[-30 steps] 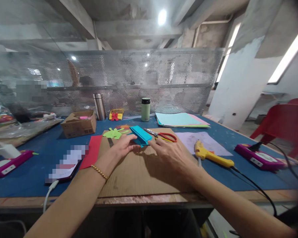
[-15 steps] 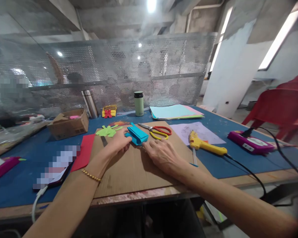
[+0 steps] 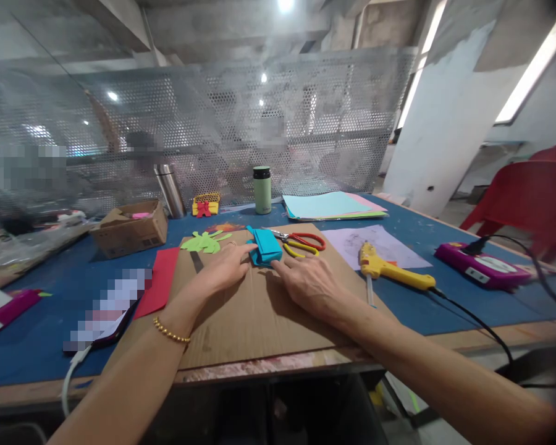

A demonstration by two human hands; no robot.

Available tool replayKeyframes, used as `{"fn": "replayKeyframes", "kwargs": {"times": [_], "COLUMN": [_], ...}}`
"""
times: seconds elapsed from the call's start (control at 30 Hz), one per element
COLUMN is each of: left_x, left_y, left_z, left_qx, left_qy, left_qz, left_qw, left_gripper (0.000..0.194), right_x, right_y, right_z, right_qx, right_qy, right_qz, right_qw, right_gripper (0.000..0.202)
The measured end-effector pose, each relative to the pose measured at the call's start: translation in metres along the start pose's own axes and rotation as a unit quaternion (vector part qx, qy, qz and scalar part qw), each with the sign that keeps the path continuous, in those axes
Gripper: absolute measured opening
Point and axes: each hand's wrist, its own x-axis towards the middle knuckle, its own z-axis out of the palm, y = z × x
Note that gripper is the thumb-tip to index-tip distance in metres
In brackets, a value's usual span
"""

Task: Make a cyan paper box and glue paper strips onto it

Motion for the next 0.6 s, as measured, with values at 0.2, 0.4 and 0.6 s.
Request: {"fn": "replayKeyframes", "kwargs": {"times": [0.2,0.4,0.6], "left_x": [0.014,0.014,0.007], "left_y": [-0.008,-0.001,0.009], "left_z": [0.002,-0.004,-0.008], "left_qx": [0.228,0.28,0.251], "left_qy": [-0.041,-0.065,-0.078], "left_qz": [0.072,0.129,0.129], "left_qw": [0.97,0.949,0.956], "left_gripper": [0.054,0.024,0.015], "right_x": [0.003,0.002,-0.003], "right_y": [0.002,0.005,0.003], "right_z": [-0.002,0.003,-0.001], "right_qx": [0.015,0.016,-0.005], "right_qy": [-0.016,-0.006,0.016], "right_qz": [0.008,0.006,0.015], "right_qw": [1.0,1.0,1.0], "right_gripper": [0.022,0.026,0.021]}}
